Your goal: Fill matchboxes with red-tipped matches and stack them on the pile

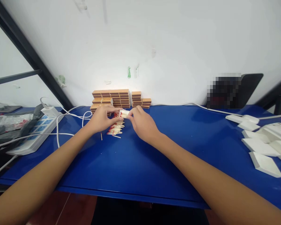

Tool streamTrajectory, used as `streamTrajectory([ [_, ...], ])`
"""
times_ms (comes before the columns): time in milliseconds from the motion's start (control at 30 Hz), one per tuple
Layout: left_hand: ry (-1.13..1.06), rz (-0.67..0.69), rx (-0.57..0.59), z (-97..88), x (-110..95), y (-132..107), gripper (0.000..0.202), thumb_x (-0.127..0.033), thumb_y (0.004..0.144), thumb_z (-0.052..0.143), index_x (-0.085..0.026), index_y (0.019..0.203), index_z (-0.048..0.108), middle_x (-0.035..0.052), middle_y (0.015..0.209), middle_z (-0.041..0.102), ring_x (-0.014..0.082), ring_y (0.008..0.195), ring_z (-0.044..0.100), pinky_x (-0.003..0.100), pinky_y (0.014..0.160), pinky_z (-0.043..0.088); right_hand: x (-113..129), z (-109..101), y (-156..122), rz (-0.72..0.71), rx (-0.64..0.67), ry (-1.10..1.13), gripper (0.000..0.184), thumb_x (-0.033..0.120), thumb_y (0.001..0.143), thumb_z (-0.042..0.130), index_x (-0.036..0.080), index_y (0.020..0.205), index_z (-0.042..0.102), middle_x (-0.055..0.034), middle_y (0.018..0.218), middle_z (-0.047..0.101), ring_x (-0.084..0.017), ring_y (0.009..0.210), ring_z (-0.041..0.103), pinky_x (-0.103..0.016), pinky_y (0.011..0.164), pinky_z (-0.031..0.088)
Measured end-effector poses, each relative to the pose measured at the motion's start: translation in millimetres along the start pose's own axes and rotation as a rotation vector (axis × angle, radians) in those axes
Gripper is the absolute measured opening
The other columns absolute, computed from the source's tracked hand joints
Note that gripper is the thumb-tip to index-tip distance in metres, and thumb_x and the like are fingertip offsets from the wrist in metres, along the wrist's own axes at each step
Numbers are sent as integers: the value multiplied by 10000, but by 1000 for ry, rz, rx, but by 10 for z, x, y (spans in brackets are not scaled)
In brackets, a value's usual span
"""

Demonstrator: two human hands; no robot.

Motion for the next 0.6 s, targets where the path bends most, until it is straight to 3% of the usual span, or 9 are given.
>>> streamTrajectory([
  [200, -197, -6, 22, 31, -69, -11, 400, -349, 829, 899, -217, 1199, 826, 80, 1071, 819, 259, 970, 733, 411, 876, 565, -105, 11, 37, 19, -16, -76, 92, 217, 1045, 542, 204, 1005, 623, -78, 1065, 634, -222, 908, 620, -322, 733, 410],
  [400, -94, -16, 7, 29, 23, -1, 296, -407, 891, 834, -238, 1134, 842, 71, 1042, 824, 268, 927, 741, 404, 832, 569, 72, 39, -48, -74, -34, -19, 129, 234, 1049, 555, 196, 991, 664, -57, 1000, 631, -190, 852, 608, -320, 751, 422],
  [600, -20, -35, -42, 8, 46, 7, 306, -368, 883, 841, -253, 1166, 831, 70, 1063, 814, 280, 946, 731, 429, 864, 569, 273, 155, -190, -94, 247, 54, 76, 241, 972, 688, 199, 911, 671, -42, 1002, 650, -148, 748, 563, -305, 698, 404],
])
Point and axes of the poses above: each hand's wrist, its own y-axis towards the middle knuckle, its own z-axis out of the palm, x = y × z, the point moved 1 cm from there along y, towards the middle knuckle
